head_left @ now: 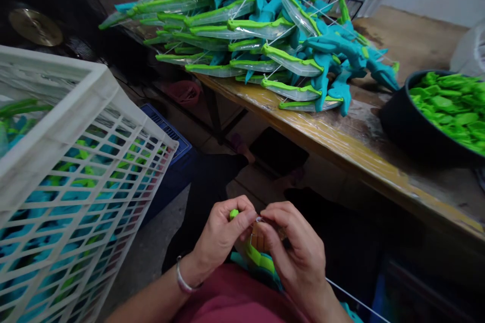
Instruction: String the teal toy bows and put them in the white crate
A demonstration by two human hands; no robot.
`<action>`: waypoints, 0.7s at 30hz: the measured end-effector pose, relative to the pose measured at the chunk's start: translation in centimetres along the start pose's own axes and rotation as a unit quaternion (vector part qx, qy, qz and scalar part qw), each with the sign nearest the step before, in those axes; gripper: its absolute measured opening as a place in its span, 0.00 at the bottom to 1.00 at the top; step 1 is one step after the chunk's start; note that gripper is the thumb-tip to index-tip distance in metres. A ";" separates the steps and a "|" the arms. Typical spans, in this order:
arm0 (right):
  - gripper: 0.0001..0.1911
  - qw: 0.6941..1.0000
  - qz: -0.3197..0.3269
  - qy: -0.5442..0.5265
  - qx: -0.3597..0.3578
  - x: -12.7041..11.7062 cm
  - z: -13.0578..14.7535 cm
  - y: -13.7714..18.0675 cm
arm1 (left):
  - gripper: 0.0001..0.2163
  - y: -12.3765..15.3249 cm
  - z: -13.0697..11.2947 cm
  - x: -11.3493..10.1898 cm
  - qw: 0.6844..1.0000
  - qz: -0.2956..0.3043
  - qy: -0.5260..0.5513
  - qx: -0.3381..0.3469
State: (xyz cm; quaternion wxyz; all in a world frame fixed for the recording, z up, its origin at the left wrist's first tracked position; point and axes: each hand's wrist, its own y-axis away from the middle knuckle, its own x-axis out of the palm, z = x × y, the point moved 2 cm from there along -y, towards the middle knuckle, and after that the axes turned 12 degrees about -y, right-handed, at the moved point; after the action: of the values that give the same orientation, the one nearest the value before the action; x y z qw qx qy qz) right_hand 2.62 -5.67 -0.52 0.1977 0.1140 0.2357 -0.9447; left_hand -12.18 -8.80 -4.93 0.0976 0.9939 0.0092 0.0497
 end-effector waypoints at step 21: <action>0.08 0.981 0.115 0.155 -0.006 -3.8 1.7 1.1 | 0.17 -0.5 0.6 -0.3 1.000 -0.014 -0.011 0.020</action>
State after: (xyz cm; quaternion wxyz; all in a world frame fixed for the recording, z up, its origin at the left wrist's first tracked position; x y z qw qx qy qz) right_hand 6.26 -6.18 1.71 0.2667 0.2844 0.2543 -0.8850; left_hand -12.47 -8.48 -5.67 0.0789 0.9959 0.0226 0.0371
